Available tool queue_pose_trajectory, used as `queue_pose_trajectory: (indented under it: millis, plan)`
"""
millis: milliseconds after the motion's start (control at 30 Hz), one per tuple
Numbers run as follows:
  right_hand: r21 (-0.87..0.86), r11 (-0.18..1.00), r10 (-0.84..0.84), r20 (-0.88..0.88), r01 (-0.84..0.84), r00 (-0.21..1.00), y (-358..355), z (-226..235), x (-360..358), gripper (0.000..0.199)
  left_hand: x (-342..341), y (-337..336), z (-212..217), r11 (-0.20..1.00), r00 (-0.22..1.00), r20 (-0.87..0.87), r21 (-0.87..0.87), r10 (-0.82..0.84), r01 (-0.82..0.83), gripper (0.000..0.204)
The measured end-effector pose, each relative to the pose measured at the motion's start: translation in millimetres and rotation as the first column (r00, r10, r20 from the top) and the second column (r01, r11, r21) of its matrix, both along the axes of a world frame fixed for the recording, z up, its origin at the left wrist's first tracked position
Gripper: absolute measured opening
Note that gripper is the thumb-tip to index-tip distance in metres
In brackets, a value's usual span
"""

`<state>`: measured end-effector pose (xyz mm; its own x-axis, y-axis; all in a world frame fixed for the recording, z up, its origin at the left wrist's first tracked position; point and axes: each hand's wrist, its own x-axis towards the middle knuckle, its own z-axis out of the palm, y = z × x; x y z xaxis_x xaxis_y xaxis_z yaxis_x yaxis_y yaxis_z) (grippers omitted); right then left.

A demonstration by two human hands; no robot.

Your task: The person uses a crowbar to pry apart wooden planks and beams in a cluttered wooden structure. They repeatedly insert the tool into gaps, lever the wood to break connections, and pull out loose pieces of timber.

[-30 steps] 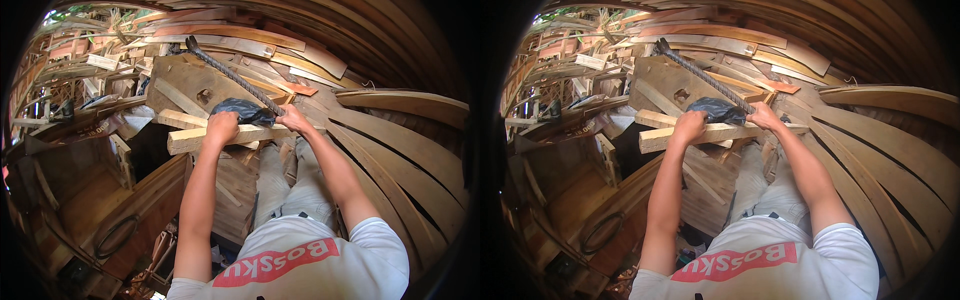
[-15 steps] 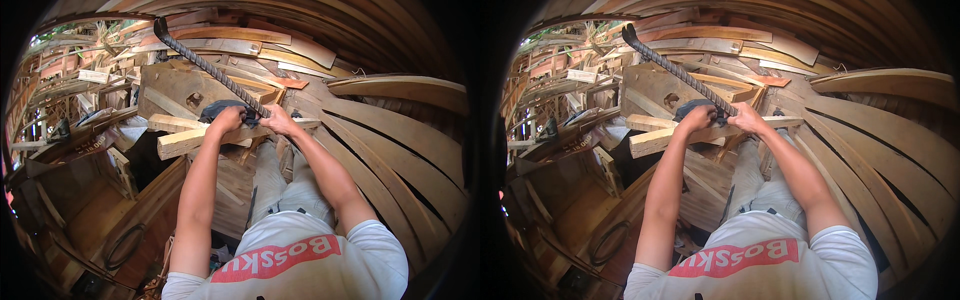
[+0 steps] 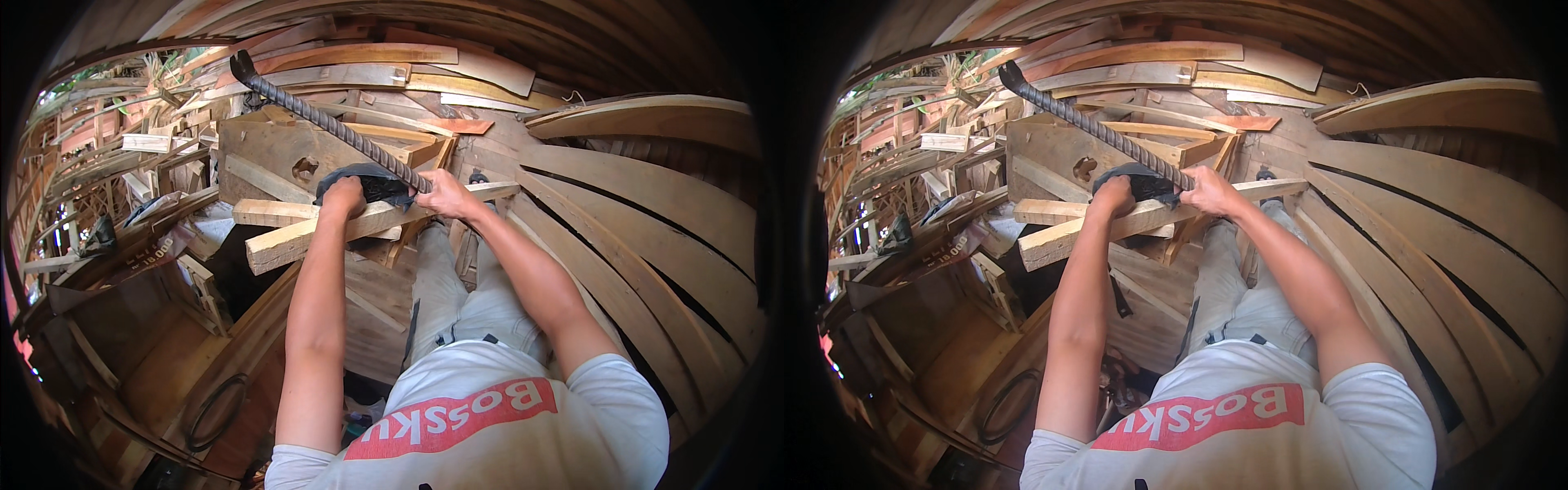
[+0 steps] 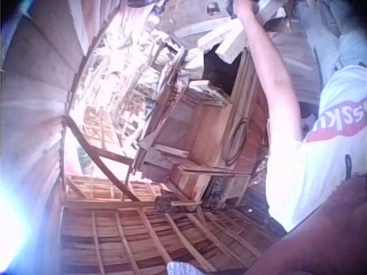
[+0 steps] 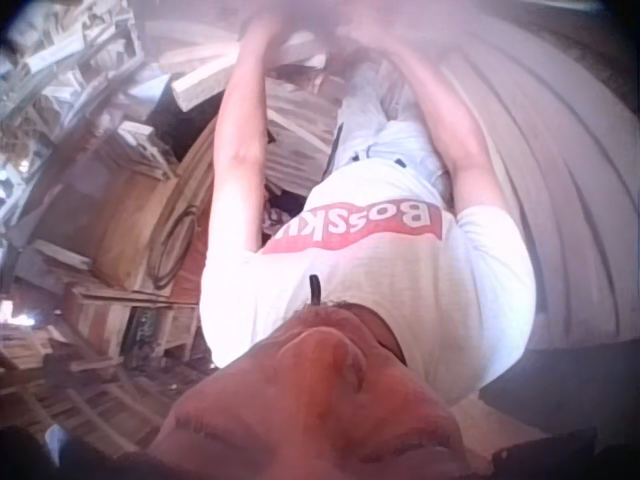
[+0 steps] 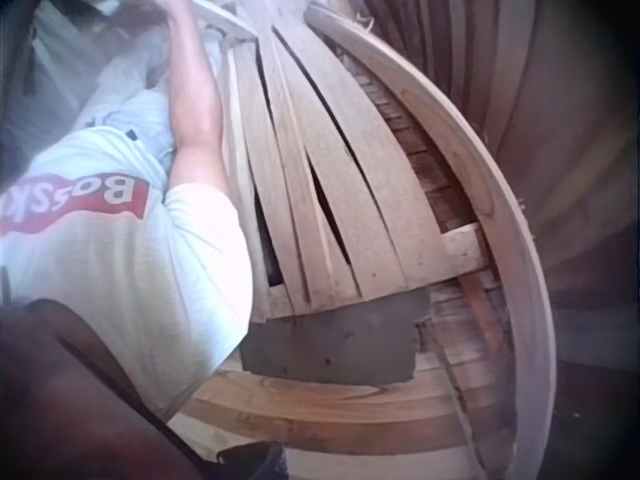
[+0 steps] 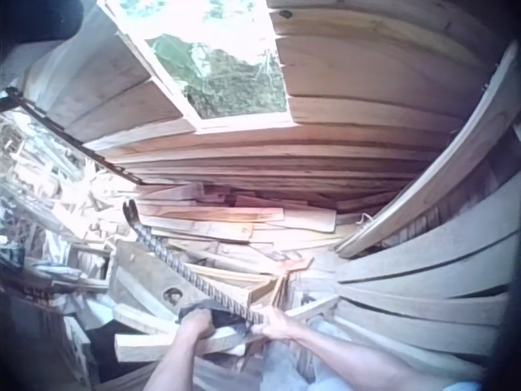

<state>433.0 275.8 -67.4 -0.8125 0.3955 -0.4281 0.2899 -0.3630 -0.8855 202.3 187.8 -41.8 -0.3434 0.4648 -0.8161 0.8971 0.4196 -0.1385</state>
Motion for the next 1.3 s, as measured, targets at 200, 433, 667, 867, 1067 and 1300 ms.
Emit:
queue_pose_trajectory:
  millis: [200,433,667,867,1067,1300]
  plan:
    - [0.043,0.997,-0.068,0.004,0.068,0.998,6.7,-13.8,-0.4,0.023,19.7,18.7,44.2,0.996,0.997,-0.041,0.046,-0.070,0.072,0.033]
    - [0.179,0.976,-0.149,0.136,0.124,0.979,28.2,2.2,27.8,0.027,42.3,0.3,83.3,0.914,0.982,-0.048,0.359,-0.185,0.190,0.030]
    - [0.268,0.961,-0.164,0.333,0.074,0.929,29.8,34.7,84.4,0.023,102.2,-88.6,103.5,0.484,0.730,0.607,0.559,0.314,-0.673,0.021]
    - [0.324,0.946,-0.170,0.490,0.003,0.855,-4.3,48.5,128.8,0.032,75.1,-149.9,77.7,-0.479,0.069,0.899,0.295,0.433,-0.827,0.054]
    - [0.156,0.975,-0.010,0.735,-0.155,0.679,-40.6,86.9,175.6,0.039,38.8,-119.3,95.8,-0.549,0.215,0.968,0.251,0.131,-0.797,0.054]
    - [0.047,0.972,0.082,0.848,-0.229,0.523,-84.7,82.4,234.5,0.045,68.1,-126.4,106.1,-0.470,0.205,0.959,0.276,0.198,-0.838,0.054]
